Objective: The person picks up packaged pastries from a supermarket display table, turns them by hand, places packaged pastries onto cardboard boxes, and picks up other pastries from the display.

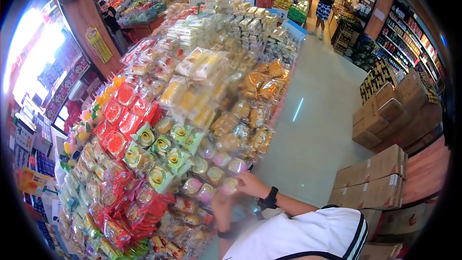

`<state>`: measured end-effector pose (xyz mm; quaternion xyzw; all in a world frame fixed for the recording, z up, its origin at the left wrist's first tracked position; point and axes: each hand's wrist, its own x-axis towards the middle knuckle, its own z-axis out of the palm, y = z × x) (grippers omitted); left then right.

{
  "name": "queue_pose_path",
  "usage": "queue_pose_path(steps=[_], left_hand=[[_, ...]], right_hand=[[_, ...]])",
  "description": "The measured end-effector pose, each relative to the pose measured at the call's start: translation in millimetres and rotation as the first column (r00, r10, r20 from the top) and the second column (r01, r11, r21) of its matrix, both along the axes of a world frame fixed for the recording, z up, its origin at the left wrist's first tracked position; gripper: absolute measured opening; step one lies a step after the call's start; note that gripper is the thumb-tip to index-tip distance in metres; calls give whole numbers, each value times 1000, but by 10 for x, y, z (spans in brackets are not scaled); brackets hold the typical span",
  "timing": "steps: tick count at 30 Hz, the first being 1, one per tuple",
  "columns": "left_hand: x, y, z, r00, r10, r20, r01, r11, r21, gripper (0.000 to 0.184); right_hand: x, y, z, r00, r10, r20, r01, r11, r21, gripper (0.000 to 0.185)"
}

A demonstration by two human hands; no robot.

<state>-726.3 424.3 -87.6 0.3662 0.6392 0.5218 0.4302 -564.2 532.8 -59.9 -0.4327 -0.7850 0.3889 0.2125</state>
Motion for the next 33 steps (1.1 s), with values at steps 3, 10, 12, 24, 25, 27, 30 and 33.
queue_pose_path(steps=[3, 10, 12, 24, 25, 27, 30, 33], left_hand=[[80, 12, 441, 986, 94, 135, -92, 996, -21, 42], [238, 108, 1298, 979, 152, 133, -154, 988, 3, 40], [267, 120, 1275, 986, 147, 76, -151, 988, 45, 41], [906, 398, 1946, 979, -23, 203, -10, 987, 159, 46], [961, 431, 1992, 981, -45, 189, 17, 989, 148, 47], [1014, 499, 1936, 987, -92, 132, 77, 990, 116, 47], [1197, 541, 1936, 990, -69, 122, 53, 990, 129, 47], [1335, 579, 1975, 994, -107, -5, 105, 965, 239, 44]], right_hand=[[0, -81, 193, 998, -46, -44, 48, 997, 65, 42], [24, -107, 624, 957, -149, -249, 134, 988, -76, 47], [58, -90, 763, 923, -149, -355, 129, 988, -80, 48], [790, 125, 1139, 856, -183, -483, 240, 969, 59, 47], [870, 142, 1131, 854, -196, -482, 247, 968, 45, 47], [1026, 156, 1149, 849, -219, -480, 259, 966, 18, 47], [1221, 175, 1152, 849, -228, -476, 259, 966, 0, 46], [1372, 239, 1097, 842, -199, -502, 221, 975, -15, 46]])
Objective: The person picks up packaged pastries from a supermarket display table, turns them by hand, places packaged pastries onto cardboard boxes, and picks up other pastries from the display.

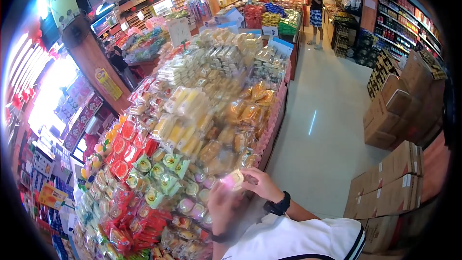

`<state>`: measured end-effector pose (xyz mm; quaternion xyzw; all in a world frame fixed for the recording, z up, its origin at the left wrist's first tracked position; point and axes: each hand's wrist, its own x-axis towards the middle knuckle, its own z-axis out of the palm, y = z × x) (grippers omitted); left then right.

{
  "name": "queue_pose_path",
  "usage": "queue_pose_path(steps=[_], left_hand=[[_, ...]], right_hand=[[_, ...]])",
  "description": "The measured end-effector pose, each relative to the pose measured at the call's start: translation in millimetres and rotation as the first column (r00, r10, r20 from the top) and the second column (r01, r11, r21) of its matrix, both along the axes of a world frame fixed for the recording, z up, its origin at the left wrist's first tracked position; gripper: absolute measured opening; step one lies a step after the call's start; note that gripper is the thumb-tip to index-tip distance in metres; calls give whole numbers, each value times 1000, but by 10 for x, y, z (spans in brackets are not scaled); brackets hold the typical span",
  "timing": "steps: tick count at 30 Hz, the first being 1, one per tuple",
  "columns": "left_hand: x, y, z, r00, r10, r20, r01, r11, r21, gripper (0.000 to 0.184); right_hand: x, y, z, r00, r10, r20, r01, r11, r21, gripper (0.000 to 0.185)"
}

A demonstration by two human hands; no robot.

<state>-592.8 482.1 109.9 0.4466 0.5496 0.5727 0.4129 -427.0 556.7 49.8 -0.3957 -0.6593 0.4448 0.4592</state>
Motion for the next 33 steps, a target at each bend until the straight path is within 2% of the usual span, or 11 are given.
queue_pose_path(steps=[5, 8, 9, 10, 12, 19, 22, 23, 26, 29, 33], left_hand=[[180, -17, 138, 998, 57, 26, -57, 998, -6, 37], [61, -82, -222, 980, 71, -187, -66, 997, 34, 55], [-52, -136, -476, 920, 92, -381, -96, 995, 9, 58], [-123, -167, -756, 916, 124, -380, -93, 991, 99, 58], [58, -260, -641, 968, 220, -121, -220, 975, 15, 49], [253, -545, -488, 945, 325, -28, -326, 942, -80, 52], [359, -673, -293, 859, 372, -351, -420, 905, -69, 34], [336, -734, -351, 869, 380, -316, -426, 900, -89, 40], [340, -971, -476, 828, 460, -321, -453, 886, 101, 43], [332, -1264, -490, 815, 498, -297, -499, 863, 78, 46], [393, -1712, -399, 786, 542, -298, -539, 836, 100, 47]], right_hand=[[110, 108, -88, 990, 108, -94, -112, 993, -44, 45], [106, 197, -285, 974, 196, -117, -199, 980, -21, 45], [122, 225, -239, 968, 242, -62, -242, 970, 5, 46], [104, 237, -353, 955, 278, -99, -283, 958, -38, 46], [119, 228, -270, 929, 349, -122, -359, 931, -72, 47], [41, 141, -424, 874, 453, -179, -464, 885, -28, 50], [19, 40, -371, 798, 507, -326, -597, 742, -304, 52], [-20, -9, -330, 754, 507, -418, -628, 743, -232, 52], [-88, -81, -312, 754, 624, -205, -656, 731, -189, 52], [-99, -229, -32, 725, 688, 32, -672, 716, -189, 46], [-272, -649, -269, 691, 722, -39, -720, 683, -123, 50]])
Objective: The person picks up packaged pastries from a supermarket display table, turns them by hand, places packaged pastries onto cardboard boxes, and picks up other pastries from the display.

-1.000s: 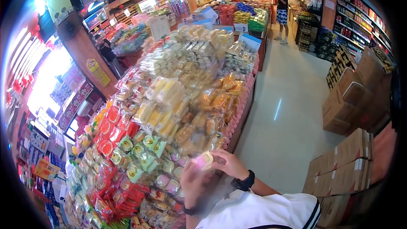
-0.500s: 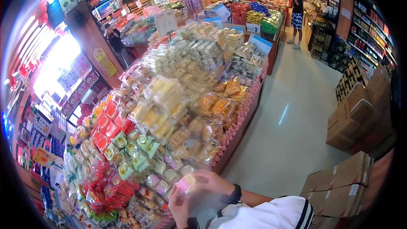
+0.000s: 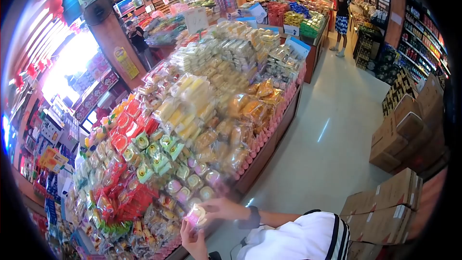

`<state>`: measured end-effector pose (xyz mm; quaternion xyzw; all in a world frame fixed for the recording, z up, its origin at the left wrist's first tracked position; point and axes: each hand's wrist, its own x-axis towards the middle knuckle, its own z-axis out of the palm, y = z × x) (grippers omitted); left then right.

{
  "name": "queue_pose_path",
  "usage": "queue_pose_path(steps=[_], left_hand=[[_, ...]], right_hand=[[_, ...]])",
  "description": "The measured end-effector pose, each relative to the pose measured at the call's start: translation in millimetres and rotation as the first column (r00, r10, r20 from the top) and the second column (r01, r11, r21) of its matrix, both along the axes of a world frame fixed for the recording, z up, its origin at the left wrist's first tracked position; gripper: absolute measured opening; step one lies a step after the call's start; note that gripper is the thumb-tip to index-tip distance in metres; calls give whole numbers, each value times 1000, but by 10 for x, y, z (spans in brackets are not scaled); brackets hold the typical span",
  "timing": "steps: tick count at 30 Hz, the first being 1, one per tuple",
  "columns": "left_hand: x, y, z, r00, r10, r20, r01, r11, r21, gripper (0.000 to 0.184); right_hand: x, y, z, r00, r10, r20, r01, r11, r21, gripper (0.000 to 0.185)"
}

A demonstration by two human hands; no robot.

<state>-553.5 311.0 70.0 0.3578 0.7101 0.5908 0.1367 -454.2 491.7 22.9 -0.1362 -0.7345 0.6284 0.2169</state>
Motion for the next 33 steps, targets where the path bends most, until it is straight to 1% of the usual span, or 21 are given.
queue_pose_path(steps=[1, 2, 5, 8, 11, 14, 16, 19, 23, 26, 29, 31, 33], left_hand=[[12, -121, 0, 1000, 4, 6, -4, 1000, 13, 47], [32, -243, 3, 1000, 13, 15, -13, 1000, 5, 47], [88, -621, -7, 999, 26, 30, -26, 1000, 2, 48], [143, -940, -113, 999, 30, 45, -32, 998, 49, 48], [268, -1215, -127, 997, 25, 78, -31, 997, 73, 48], [322, -1427, -211, 998, 5, 62, -11, 995, 103, 48], [369, -1556, -220, 999, -3, 51, -3, 992, 124, 48], [398, -1791, -220, 1000, 10, -3, -10, 996, 89, 49], [453, -2100, -212, 997, 52, 48, -57, 993, 103, 48], [500, -2255, -216, 994, 99, 54, -105, 988, 117, 49], [566, -2355, -167, 987, 124, 101, -136, 982, 128, 52], [603, -2395, -133, 981, 132, 144, -151, 980, 130, 53], [600, -2442, -148, 981, 131, 144, -150, 981, 125, 54]], right_hand=[[-19, -117, -67, 999, 13, -34, -14, 999, -37, 50], [17, -201, 50, 998, 57, 27, -56, 998, -39, 52], [89, -563, 129, 998, 55, -6, -55, 998, -16, 52], [118, -936, 22, 987, -26, -160, 30, 999, 21, 54], [225, -1218, -9, 986, -47, -163, 53, 998, 32, 53], [345, -1416, 36, 993, -42, -114, 50, 997, 62, 53], [391, -1555, -3, 995, -41, -95, 46, 998, 53, 53], [435, -1769, 24, 995, -19, -100, 24, 999, 41, 53], [402, -2039, 103, 984, 20, -174, -13, 999, 44, 54], [368, -2145, 180, 990, 94, -108, -91, 995, 38, 56], [379, -2231, 278, 990, 113, -86, -106, 991, 85, 57], [372, -2274, 252, 988, 124, -88, -118, 990, 71, 56], [371, -2305, 238, 988, 130, -88, -123, 989, 77, 56]])
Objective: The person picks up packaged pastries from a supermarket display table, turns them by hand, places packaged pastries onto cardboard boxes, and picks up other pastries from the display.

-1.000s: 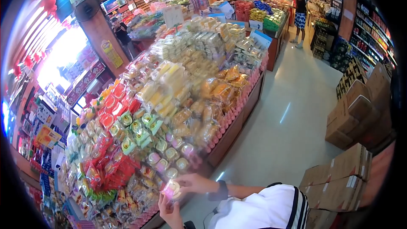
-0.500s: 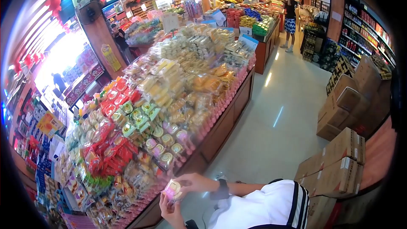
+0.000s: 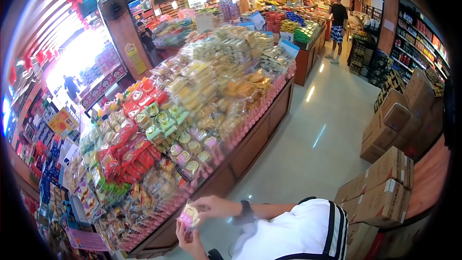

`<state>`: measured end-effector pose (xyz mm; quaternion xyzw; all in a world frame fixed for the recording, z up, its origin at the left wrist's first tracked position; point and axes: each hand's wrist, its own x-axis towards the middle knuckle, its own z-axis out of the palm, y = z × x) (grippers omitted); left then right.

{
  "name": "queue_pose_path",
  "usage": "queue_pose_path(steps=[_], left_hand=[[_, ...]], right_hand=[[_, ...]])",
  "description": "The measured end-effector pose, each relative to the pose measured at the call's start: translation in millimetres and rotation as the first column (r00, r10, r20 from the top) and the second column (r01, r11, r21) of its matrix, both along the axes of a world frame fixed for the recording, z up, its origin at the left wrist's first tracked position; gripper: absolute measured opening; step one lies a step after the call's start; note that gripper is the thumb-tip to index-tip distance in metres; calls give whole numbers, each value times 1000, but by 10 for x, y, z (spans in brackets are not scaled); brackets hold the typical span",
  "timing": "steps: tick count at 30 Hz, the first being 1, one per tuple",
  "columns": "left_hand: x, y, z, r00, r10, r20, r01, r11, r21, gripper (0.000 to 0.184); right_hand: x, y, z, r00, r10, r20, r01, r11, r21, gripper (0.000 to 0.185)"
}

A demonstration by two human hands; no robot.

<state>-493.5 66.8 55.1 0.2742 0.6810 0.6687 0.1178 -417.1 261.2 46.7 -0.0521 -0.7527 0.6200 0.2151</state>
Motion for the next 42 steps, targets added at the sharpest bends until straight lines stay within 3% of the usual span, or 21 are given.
queue_pose_path(steps=[2, 5, 8, 11, 28, 37, 40, 42], left_hand=[[-2, -35, 4, 1000, -3, 0, 3, 1000, -9, 55], [4, -66, 29, 1000, -6, -5, 6, 1000, -19, 56], [4, -86, 21, 1000, -10, -23, 9, 1000, -23, 56], [15, -94, 15, 999, -16, -33, 15, 999, -29, 55], [79, -106, -38, 1000, 10, -17, -9, 999, 41, 52], [70, -157, -83, 998, 21, -51, -21, 1000, -6, 50], [-101, -185, -397, 1000, -23, -11, 25, 991, 130, 53], [13, -212, -192, 998, 30, -49, -27, 998, 49, 51]], right_hand=[[5, -22, 43, 1000, -1, -1, 1, 1000, 24, 56], [72, -36, 201, 988, 66, 137, -61, 997, -38, 56], [29, -79, 63, 1000, -8, 10, 8, 999, 41, 55], [49, -82, 38, 1000, -16, -3, 16, 999, 41, 54], [132, -109, 178, 998, 12, 67, -14, 1000, 24, 54], [126, -148, 130, 998, 2, 55, -3, 1000, 29, 55], [88, -167, 86, 998, 24, 53, -25, 1000, 18, 55], [42, -188, 25, 998, 44, 38, -44, 999, -2, 56]])
